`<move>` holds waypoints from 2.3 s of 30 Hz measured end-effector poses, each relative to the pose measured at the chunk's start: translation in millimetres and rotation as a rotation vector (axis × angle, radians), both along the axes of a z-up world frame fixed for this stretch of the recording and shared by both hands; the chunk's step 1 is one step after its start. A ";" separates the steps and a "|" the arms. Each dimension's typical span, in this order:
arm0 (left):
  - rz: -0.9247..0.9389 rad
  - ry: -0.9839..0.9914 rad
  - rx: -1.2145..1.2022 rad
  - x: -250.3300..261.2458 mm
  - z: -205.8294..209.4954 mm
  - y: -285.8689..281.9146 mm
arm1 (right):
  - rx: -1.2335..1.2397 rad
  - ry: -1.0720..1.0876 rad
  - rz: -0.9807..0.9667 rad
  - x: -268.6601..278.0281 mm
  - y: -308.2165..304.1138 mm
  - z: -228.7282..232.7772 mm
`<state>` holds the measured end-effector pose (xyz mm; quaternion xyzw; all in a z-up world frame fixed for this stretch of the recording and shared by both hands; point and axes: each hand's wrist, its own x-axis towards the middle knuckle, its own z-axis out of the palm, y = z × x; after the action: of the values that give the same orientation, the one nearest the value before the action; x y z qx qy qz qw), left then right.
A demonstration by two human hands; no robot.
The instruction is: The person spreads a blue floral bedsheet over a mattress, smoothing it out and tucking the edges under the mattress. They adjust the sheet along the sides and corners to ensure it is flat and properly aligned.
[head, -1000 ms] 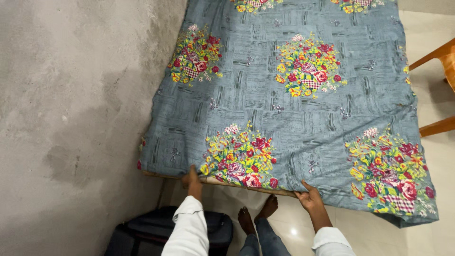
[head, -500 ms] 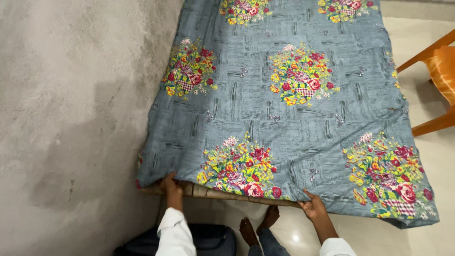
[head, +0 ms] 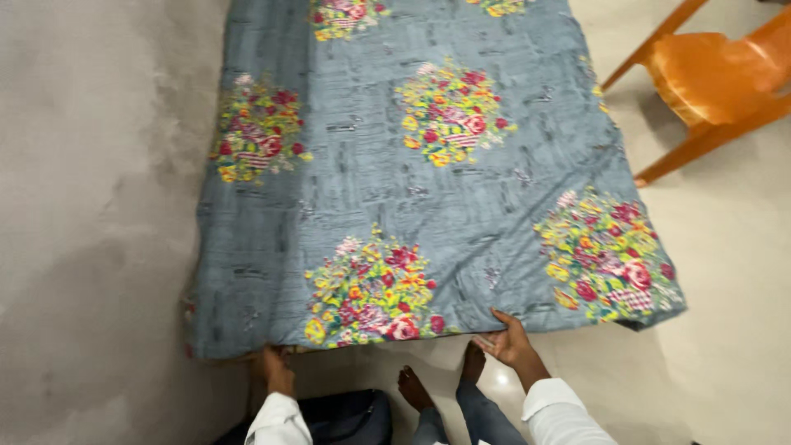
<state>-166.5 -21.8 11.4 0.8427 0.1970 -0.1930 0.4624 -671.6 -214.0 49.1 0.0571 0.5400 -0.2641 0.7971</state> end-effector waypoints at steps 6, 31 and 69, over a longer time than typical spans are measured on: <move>-0.187 0.476 -0.277 -158.7 -19.2 -10.4 | 0.108 0.223 0.023 -83.1 18.3 12.9; 0.255 0.371 -0.666 -429.2 29.8 -194.4 | -0.054 0.141 -0.415 -234.4 -121.9 17.2; 0.059 0.666 -0.681 -416.1 9.2 -141.5 | -0.044 0.399 -0.108 -369.5 -100.0 44.9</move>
<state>-582.5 -163.3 20.5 0.5294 0.2837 -0.4932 0.6293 -1041.0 -313.9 94.0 0.0151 0.6775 -0.3240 0.6601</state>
